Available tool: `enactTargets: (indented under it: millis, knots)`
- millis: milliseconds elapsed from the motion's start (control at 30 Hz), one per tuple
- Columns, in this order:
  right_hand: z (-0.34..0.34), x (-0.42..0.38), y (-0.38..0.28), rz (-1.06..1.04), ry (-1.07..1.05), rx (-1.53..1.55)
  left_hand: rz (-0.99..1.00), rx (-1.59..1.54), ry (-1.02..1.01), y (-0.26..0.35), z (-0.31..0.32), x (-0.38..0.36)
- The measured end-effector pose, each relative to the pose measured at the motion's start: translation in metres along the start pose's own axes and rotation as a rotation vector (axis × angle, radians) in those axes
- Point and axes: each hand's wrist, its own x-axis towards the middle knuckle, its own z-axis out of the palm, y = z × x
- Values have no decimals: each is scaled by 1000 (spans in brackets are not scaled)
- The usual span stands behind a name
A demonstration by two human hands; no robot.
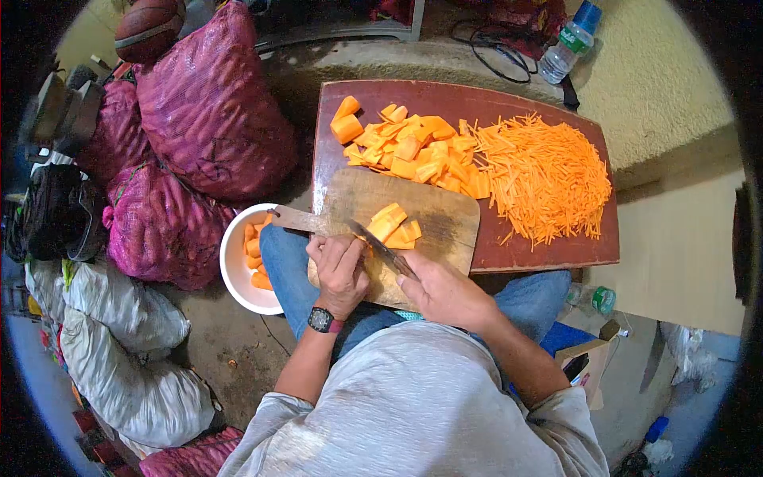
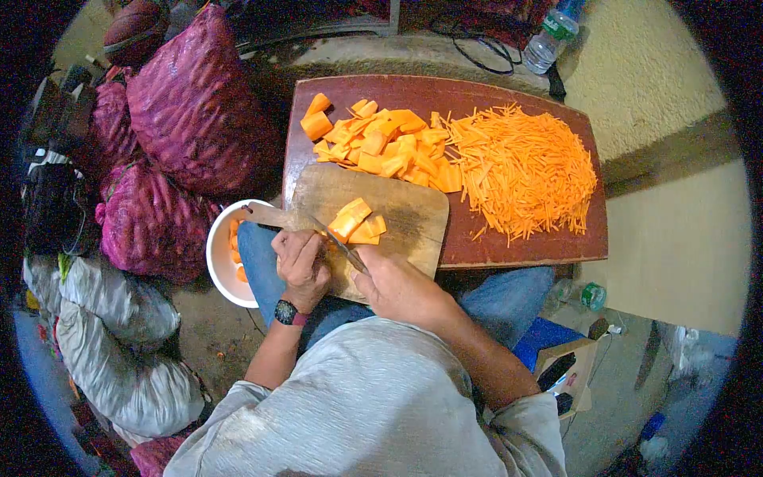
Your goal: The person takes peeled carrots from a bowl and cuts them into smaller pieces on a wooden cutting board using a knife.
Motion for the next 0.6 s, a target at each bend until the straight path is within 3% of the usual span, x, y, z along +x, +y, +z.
enactTargets:
  millis: [100,233,300,400,600]
  knots:
    - [16,5,21,-73,67,41,9,8,17,0,2,1]
    - [12,2,13,-21,50,-30,-7,9,28,-1,2,2]
    - [11,0,15,-110,133,33,-24,-11,-1,3,-2,2]
    - [-9,-4,-10,-30,72,88,-28,-33,-16,4,-4,4]
    - [-7,-2,-6,-59,50,51,-23,-14,-13,5,-4,4]
